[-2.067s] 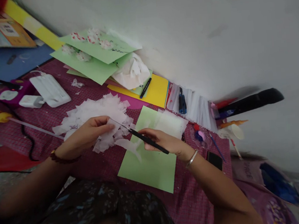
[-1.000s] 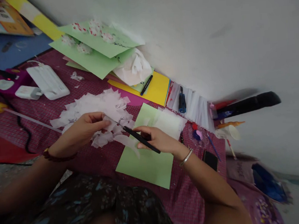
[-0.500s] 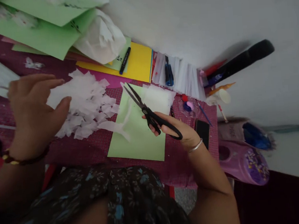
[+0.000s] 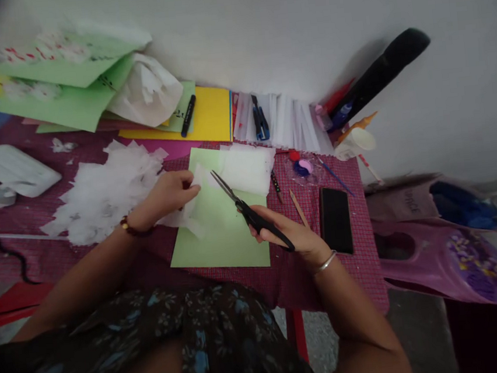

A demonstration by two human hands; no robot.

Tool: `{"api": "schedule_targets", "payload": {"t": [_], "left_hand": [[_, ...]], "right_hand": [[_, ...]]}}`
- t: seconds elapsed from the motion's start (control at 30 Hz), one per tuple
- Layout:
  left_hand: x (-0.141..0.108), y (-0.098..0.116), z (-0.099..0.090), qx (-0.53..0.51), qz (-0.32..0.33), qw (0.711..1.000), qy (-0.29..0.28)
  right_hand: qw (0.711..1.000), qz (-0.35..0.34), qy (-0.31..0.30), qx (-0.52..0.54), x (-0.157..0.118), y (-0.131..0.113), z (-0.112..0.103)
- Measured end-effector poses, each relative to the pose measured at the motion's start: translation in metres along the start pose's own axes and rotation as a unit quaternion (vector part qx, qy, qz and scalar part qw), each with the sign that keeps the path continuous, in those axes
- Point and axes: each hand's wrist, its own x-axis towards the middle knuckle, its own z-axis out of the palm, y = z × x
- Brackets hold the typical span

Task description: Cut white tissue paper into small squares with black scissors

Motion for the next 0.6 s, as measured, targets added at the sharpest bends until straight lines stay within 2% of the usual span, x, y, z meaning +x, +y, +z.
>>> {"api": "schedule_targets", "payload": {"t": [0.07,0.13,0.2,0.3,0.43,0.6], "left_hand": [[-0.011,-0.002,-0.011,-0.176,-0.033,0.984,-0.006],[-0.027,-0.003,-0.022,-0.339,-0.058,0.939,-0.007],[-0.045,-0.004,-0.030,-0.431,-0.071,0.900,0.001],[-0.067,-0.004,-0.039,-0.458,-0.084,0.884,0.030],[-0.088,-0.009,-0.046,-0.423,-0.098,0.898,0.072],[-0.095,-0.027,-0.049,-0.420,-0.118,0.895,0.093]], "right_hand": [[1.000,-0.005,0.001,-0.014,0.000,0.001,-0.001],[0.999,-0.013,-0.028,-0.027,0.007,0.001,-0.003],[0.996,-0.017,-0.072,-0.050,0.020,-0.002,-0.003],[0.987,-0.022,-0.124,-0.099,0.044,-0.012,0.005],[0.970,-0.047,-0.165,-0.175,0.074,-0.032,0.026],[0.959,-0.055,-0.162,-0.225,0.100,-0.046,0.049]]}}
